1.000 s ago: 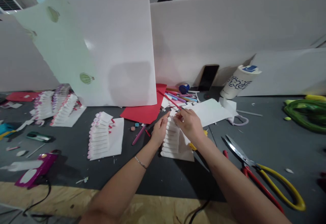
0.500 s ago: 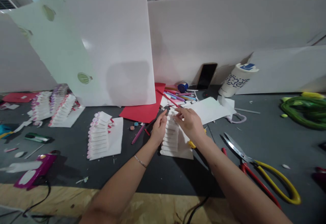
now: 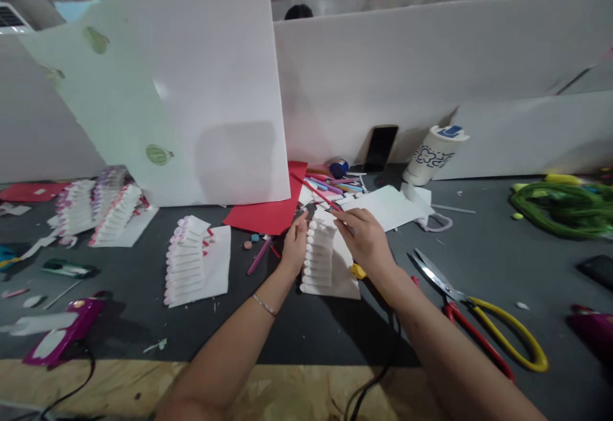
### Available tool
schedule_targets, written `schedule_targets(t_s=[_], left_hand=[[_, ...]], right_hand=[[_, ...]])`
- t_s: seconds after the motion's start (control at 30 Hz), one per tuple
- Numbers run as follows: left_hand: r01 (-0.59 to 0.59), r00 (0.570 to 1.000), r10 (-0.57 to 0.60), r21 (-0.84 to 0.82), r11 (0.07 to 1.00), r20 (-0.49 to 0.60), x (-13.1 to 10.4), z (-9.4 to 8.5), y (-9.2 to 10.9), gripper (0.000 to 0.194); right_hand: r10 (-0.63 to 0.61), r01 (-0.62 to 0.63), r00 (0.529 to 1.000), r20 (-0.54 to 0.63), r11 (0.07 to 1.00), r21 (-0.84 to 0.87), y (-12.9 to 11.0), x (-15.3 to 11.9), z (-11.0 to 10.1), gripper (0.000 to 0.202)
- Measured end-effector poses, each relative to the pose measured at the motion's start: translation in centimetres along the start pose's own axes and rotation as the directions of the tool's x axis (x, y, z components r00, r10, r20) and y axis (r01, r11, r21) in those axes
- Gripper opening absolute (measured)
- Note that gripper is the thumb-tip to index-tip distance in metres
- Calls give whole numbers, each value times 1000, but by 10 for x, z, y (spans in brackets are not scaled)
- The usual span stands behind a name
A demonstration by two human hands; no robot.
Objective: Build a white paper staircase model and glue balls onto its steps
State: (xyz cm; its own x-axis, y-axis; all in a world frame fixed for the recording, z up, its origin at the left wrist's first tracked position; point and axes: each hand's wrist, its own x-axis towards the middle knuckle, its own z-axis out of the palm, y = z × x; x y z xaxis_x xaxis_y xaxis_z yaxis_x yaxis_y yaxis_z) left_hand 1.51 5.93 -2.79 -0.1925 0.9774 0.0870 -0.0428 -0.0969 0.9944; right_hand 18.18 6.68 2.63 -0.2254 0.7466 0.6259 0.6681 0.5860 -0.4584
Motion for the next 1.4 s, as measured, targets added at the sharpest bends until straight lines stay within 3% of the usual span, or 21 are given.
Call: schedule_targets(t_s=[0.1, 0.2, 0.27, 0.37, 0.57, 0.67, 0.77, 0.83, 0.93, 1.1, 1.23, 1.37, 1.4], left_hand=[[-45, 992, 41, -30, 999, -121, 5, -4, 5, 39], [-113, 945, 130, 73, 991, -299, 10, -10, 18, 29], [-159, 927, 196, 138, 978, -320, 10, -13, 31, 29], [-206, 934, 248, 179, 962, -259, 2, -14, 50, 33], [-179, 971, 204, 183, 967, -128, -49, -16, 69, 44], [-33, 996, 46, 160, 987, -76, -86, -21, 61, 47], [27, 1000, -24, 173, 984, -16, -118, -27, 48, 44], [57, 998, -61, 194, 979, 16, -132, -33, 42, 39], [103, 994, -108, 279, 955, 3, -141, -48, 43, 35], [52, 996, -5, 552, 832, -86, -129, -74, 53, 29], [-20, 991, 111, 753, 658, -70, -95, -88, 54, 30], [-99, 992, 117, 904, 416, 55, -50, -98, 49, 19], [-117, 991, 107, 908, 403, 80, -40, -100, 47, 16]], right_hand=[[65, -64, 997, 31, 997, -33, 2, -29, -29, 24], [126, -112, 985, 120, 987, -115, 4, -78, -49, 24], [147, -120, 980, 134, 975, -189, 4, -111, -53, 27], [133, -96, 981, 140, 965, -244, 2, -142, -49, 39], [133, -95, 985, 110, 949, -299, 4, -143, -39, 46], [128, -86, 987, 95, 929, -359, 12, -137, -36, 48], [79, -21, 987, 138, 926, -377, 23, -133, -32, 50], [53, 11, 985, 167, 932, -363, 29, -133, -28, 48], [89, -36, 985, 147, 942, -333, 34, -134, -23, 45], [163, -143, 984, 78, 967, -212, 33, -137, -22, 46], [185, -175, 981, 64, 974, -145, 34, -135, -25, 48], [208, -197, 976, 64, 970, -138, 36, -134, -25, 49], [213, -203, 975, 69, 969, -138, 36, -134, -25, 50]])
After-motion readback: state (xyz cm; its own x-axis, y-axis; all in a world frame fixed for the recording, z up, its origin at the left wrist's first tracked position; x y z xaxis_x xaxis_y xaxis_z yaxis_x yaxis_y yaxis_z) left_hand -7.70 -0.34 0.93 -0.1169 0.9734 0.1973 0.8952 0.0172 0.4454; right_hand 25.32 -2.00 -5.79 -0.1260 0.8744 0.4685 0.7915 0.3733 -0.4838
